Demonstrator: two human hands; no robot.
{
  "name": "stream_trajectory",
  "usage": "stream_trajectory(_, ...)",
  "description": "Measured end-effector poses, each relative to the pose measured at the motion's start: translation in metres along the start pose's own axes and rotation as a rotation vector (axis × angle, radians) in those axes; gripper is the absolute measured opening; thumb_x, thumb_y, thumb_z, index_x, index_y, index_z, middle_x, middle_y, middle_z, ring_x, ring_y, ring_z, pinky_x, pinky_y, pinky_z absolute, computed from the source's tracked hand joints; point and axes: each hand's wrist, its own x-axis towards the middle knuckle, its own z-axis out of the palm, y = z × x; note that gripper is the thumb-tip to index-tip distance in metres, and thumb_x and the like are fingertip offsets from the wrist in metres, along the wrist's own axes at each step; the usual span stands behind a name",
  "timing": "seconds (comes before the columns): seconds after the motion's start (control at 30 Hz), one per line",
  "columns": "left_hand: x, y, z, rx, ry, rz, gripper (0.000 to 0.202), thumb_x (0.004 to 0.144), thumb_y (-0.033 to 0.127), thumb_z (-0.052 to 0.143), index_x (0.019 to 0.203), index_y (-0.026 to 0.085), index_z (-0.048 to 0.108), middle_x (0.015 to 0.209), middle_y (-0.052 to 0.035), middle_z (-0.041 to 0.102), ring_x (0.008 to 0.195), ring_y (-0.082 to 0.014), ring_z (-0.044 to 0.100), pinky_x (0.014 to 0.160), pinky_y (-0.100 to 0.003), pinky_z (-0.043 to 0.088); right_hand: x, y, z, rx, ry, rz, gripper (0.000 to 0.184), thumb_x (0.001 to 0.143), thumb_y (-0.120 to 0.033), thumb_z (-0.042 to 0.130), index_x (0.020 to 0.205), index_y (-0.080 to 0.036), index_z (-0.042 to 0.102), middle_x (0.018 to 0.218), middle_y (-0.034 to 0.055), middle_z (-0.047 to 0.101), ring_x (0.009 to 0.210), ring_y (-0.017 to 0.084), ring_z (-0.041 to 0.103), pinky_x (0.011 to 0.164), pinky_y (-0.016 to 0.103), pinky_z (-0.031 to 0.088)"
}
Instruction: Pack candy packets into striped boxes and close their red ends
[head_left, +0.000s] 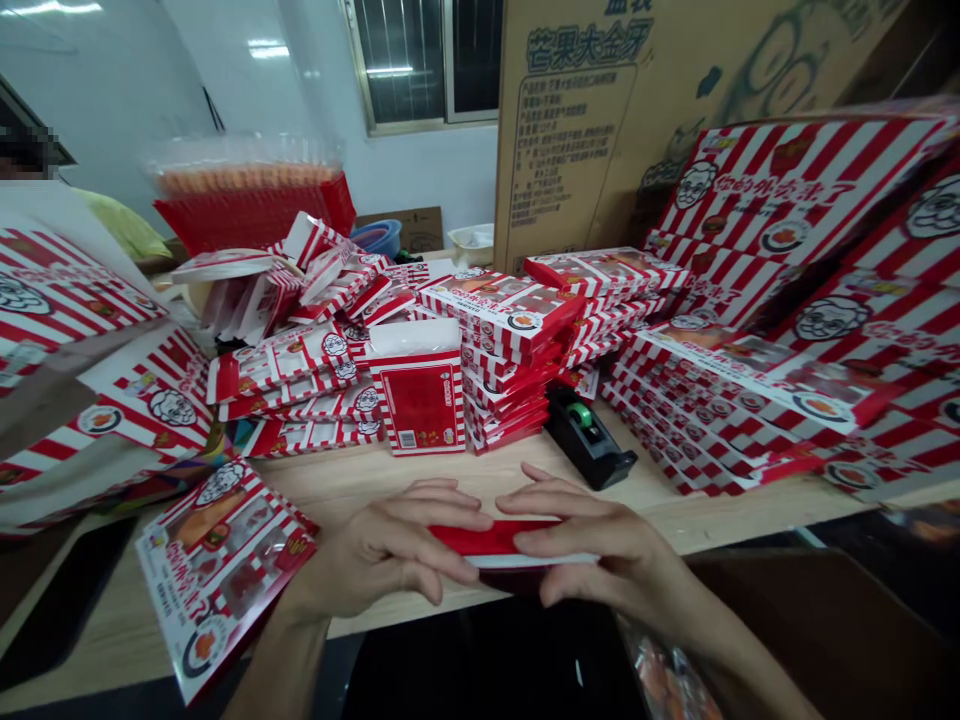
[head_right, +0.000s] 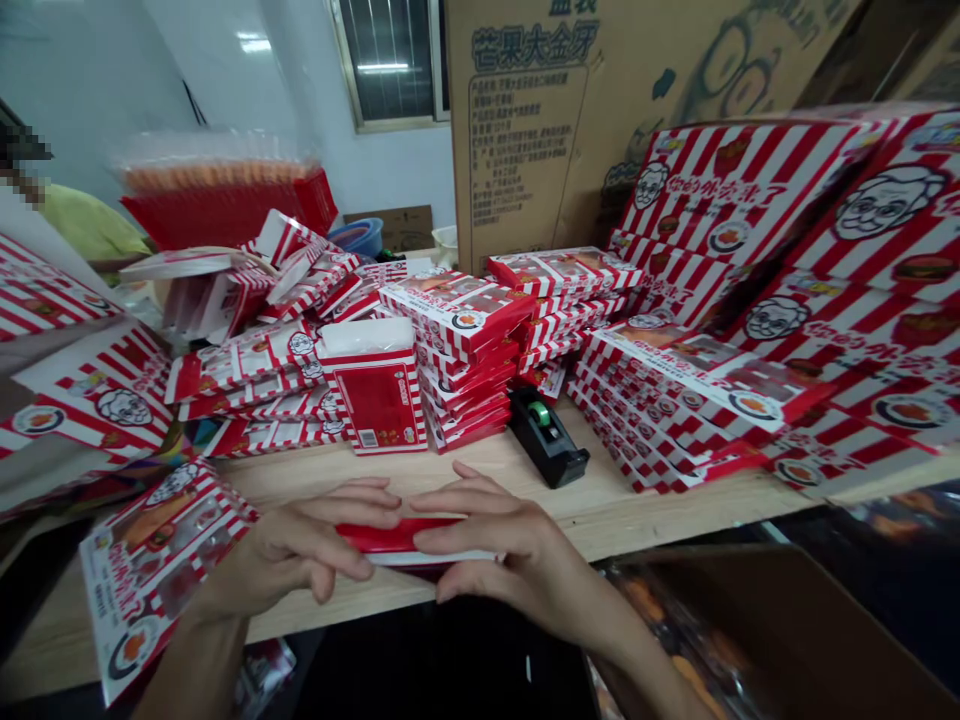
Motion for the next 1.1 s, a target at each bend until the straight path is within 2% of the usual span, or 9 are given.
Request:
stream_trajectory(0.17, -0.005, -0.003, 0.008, 0.022, 0.089, -0.020, 0.022, 0.082, 0.030, 0.062, 0.103, 0.034, 0.069, 0.115, -0.0074, 0.068, 0.109, -0.0214, 0.062, 0.093, -0.040, 0.050, -0.012, -0.005, 0.007, -0.240, -0.030, -0.067, 0.052, 0.081, -0.013, 0.065, 0.123, -0.041, 0.054, 0.124, 0.0005, 0.063, 0.112, 0.016, 0.059, 0.109, 0.048, 0.028)
stream_trajectory(0.3, -0.012, -0.004, 0.016, 0.087, 0.166, -0.018, 0.018, 0.081, 0.024, 0.063, 0.096, 0.031, 0.072, 0.109, -0.0074, 0.070, 0.104, -0.0208, 0.064, 0.089, -0.036, 0.054, -0.017, -0.005, 0.002, -0.065, -0.036, 0.074, 0.028, 0.084, -0.028, 0.062, 0.111, -0.035, 0.065, 0.132, 0.0055, 0.055, 0.122, 0.022, 0.051, 0.100, 0.045, 0.041)
stream_trajectory(0.4, -0.015, -0.008, 0.022, 0.099, 0.271, -0.022, 0.022, 0.083, 0.017, 0.060, 0.097, 0.030, 0.072, 0.109, -0.0073, 0.069, 0.097, -0.0190, 0.067, 0.081, -0.030, 0.057, -0.019, 0.025, -0.028, 0.018, 0.272, 0.300, 0.027, 0.084, -0.044, 0.057, 0.101, -0.028, 0.071, 0.128, 0.0083, 0.058, 0.116, 0.024, 0.055, 0.092, 0.042, 0.046)
stream_trajectory(0.47, -0.015, -0.009, 0.026, 0.132, 0.313, -0.005, 0.022, 0.083, 0.015, 0.060, 0.095, 0.029, 0.072, 0.107, -0.0075, 0.070, 0.097, -0.0199, 0.067, 0.080, -0.029, 0.058, -0.023, 0.055, -0.055, -0.127, 0.690, 0.555, 0.027, 0.072, -0.048, 0.067, 0.077, -0.022, 0.073, 0.098, 0.0077, 0.070, 0.101, 0.024, 0.061, 0.083, 0.037, 0.049)
stream_trajectory(0.6, -0.009, -0.009, 0.034, 0.191, 0.368, 0.058, 0.023, 0.081, 0.013, 0.062, 0.095, 0.027, 0.072, 0.106, -0.0065, 0.070, 0.095, -0.0184, 0.067, 0.079, -0.025, 0.057, -0.036, 0.098, -0.089, -0.068, 0.655, 0.784, 0.028, 0.052, -0.041, 0.077, 0.049, -0.017, 0.065, 0.044, 0.0002, 0.056, 0.047, 0.016, 0.053, 0.045, 0.027, 0.043)
stream_trajectory(0.67, -0.005, -0.009, 0.037, 0.209, 0.372, 0.081, 0.024, 0.081, 0.012, 0.062, 0.096, 0.028, 0.071, 0.107, -0.0056, 0.070, 0.095, -0.0167, 0.067, 0.080, -0.022, 0.056, -0.044, 0.104, -0.089, 0.006, 0.642, 0.826, 0.029, 0.049, -0.042, 0.077, 0.054, -0.016, 0.068, 0.046, -0.0005, 0.058, 0.041, 0.012, 0.049, 0.042, 0.025, 0.040)
stream_trajectory(0.8, -0.003, -0.012, 0.039, 0.251, 0.376, 0.079, 0.024, 0.081, 0.012, 0.062, 0.097, 0.028, 0.071, 0.108, -0.0045, 0.070, 0.096, -0.0158, 0.067, 0.081, -0.020, 0.055, -0.063, 0.107, -0.067, 0.127, 0.762, 0.822, 0.043, 0.051, -0.057, 0.071, 0.065, -0.017, 0.068, 0.070, 0.0056, 0.069, 0.057, 0.017, 0.062, 0.057, 0.032, 0.052)
stream_trajectory(1.0, -0.003, -0.011, 0.041, 0.308, 0.379, 0.055, 0.021, 0.081, 0.014, 0.063, 0.094, 0.027, 0.071, 0.107, -0.0049, 0.070, 0.096, -0.0178, 0.067, 0.081, -0.023, 0.056, -0.086, 0.131, -0.045, 0.087, 0.972, 0.812, 0.039, 0.047, -0.055, 0.075, 0.050, -0.020, 0.060, 0.055, 0.0026, 0.063, 0.057, 0.019, 0.059, 0.056, 0.033, 0.051)
stream_trajectory(1.1, 0.002, -0.006, 0.049, 0.363, 0.404, 0.051, 0.022, 0.082, 0.015, 0.061, 0.099, 0.027, 0.070, 0.111, -0.0043, 0.068, 0.097, -0.0165, 0.067, 0.082, -0.022, 0.056, -0.091, 0.120, -0.041, 0.099, 1.022, 0.817, 0.039, 0.049, -0.055, 0.075, 0.050, -0.019, 0.060, 0.049, 0.0011, 0.058, 0.049, 0.018, 0.055, 0.049, 0.032, 0.049)
